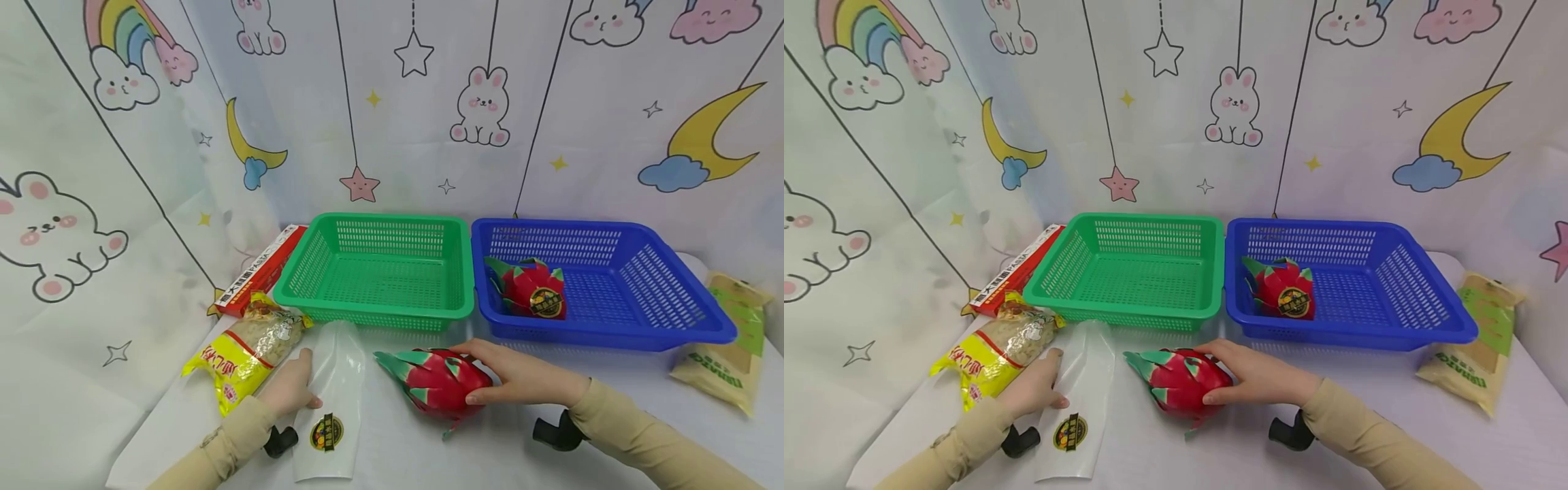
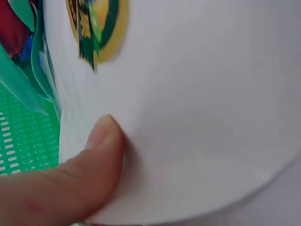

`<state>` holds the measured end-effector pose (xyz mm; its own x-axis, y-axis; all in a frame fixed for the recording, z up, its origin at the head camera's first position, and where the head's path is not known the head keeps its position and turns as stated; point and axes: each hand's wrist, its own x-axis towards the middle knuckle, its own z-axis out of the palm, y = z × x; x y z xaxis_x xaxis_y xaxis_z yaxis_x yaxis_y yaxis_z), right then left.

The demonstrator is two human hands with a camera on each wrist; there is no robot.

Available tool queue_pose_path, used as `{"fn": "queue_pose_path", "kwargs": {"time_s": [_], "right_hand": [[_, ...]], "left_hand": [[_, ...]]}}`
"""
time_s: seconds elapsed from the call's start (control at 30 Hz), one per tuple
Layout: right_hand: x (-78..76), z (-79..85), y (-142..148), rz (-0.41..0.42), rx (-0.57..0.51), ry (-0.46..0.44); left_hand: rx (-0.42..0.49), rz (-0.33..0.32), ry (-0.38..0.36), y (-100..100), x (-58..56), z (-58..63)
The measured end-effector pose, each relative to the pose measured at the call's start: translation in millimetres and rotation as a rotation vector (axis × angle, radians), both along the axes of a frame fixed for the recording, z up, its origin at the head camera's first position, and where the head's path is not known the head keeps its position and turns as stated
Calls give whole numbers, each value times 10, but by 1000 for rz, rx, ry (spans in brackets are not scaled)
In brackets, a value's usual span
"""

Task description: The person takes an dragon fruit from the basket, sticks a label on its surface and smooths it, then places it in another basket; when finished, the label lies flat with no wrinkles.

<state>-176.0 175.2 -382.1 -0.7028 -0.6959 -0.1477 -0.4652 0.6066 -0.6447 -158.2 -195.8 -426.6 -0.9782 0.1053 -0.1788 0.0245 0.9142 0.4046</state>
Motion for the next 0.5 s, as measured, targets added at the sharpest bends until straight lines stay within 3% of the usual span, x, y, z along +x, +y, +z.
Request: {"fn": "queue_pose_path", "kwargs": {"time_s": [0.2,0.33,0.5], "right_hand": [[10,7,6,4,-5,3],[24,5,10,16,-4,30],[32,9,10,24,-3,57]], "left_hand": [[82,18,-2,-10,78,-18],[125,7,60,4,155,-55],[119,7,117,20,215,-33]]}}
